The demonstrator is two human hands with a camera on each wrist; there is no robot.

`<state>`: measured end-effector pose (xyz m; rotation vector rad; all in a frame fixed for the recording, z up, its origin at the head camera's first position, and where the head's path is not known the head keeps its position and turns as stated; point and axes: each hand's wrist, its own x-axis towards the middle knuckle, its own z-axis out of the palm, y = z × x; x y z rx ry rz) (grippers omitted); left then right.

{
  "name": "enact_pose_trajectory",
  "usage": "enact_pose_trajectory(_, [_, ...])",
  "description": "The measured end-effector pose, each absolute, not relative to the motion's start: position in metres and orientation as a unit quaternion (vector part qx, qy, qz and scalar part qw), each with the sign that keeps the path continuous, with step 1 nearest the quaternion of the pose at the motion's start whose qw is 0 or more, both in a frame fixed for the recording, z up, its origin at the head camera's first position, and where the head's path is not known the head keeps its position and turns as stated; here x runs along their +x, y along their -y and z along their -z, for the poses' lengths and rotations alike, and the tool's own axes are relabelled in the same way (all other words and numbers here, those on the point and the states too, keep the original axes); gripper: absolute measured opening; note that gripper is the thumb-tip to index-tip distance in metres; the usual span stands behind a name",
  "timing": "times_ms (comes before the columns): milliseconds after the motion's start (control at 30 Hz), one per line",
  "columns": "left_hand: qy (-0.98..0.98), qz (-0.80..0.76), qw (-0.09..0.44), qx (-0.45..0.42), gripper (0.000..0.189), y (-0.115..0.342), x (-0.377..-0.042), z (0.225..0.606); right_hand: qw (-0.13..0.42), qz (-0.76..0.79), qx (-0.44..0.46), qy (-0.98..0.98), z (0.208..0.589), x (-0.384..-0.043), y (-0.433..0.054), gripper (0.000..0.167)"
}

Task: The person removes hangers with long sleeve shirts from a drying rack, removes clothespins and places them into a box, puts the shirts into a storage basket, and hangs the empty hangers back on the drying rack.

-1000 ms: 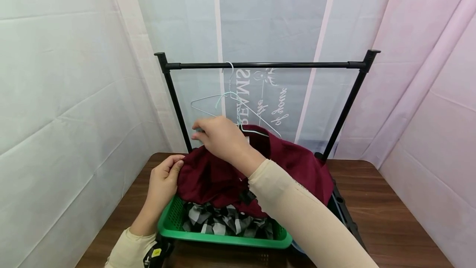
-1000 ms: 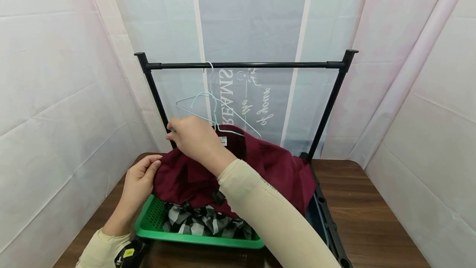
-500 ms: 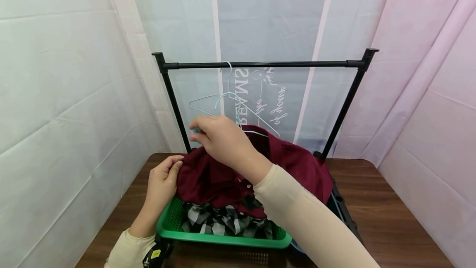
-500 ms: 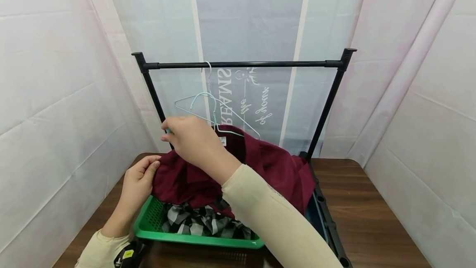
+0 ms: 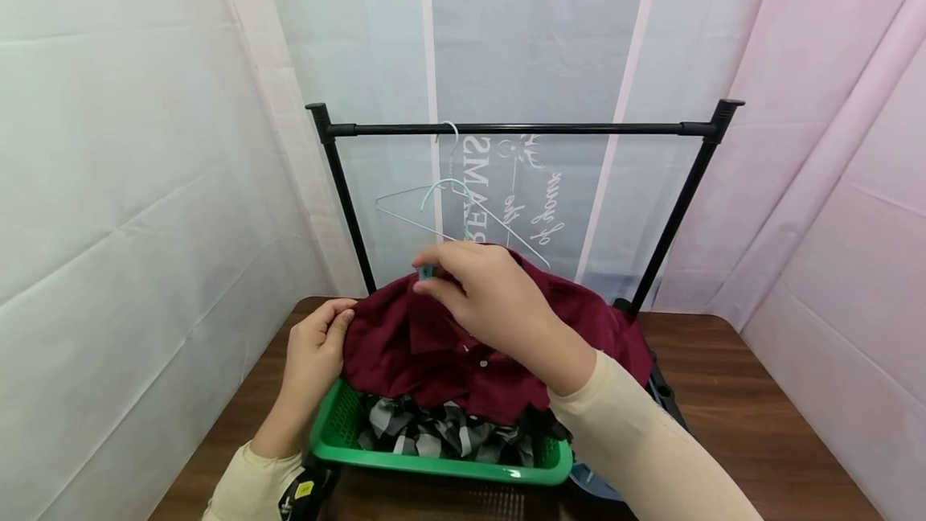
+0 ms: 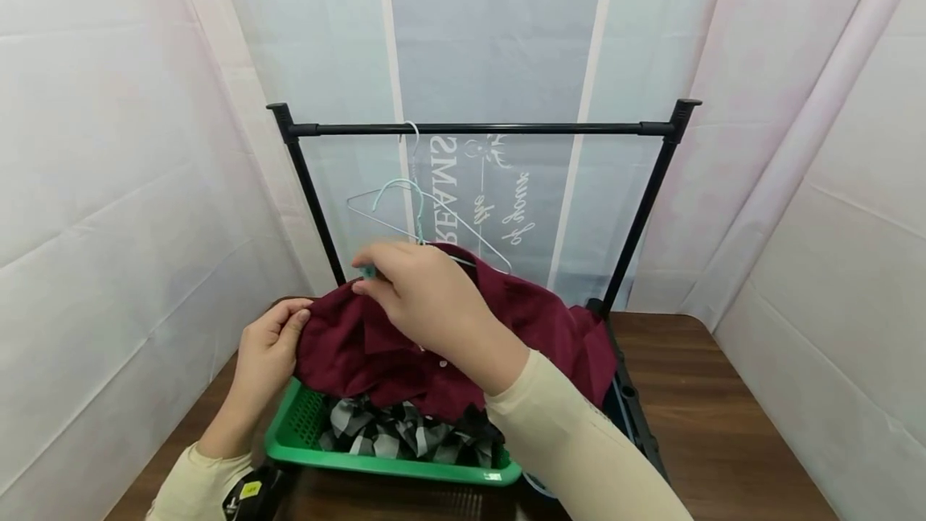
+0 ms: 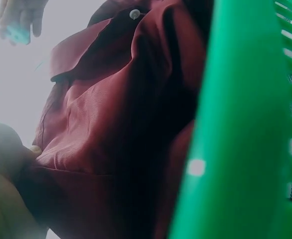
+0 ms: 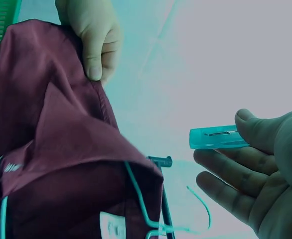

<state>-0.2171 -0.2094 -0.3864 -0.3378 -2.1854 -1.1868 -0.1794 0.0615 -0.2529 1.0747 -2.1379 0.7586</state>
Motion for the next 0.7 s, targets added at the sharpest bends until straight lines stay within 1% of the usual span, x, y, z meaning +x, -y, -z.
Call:
enact_pose_trajectory(200, [0.824, 0.443, 0.326, -0.134, 0.011, 0.211, -0.219, 0.387, 0.332, -0.308, 0.406, 0.794, 0.267, -0.173, -0.089, 0.023])
enact_pose_trajectory(367, [0.824, 0.442, 0.326, -0.138, 0.011, 0.211, -0.22, 0.389, 0.339, -0.316, 0.402, 0.79, 0.28, -0.166, -0.116, 0.025])
enact_pose_trajectory(700, [0.825, 0.437, 0.329, -0.142, 0.012, 0.213, -0.223, 0.39, 0.368, -0.309, 0.356, 0.802, 0.303, -0.159, -0.161, 0.034])
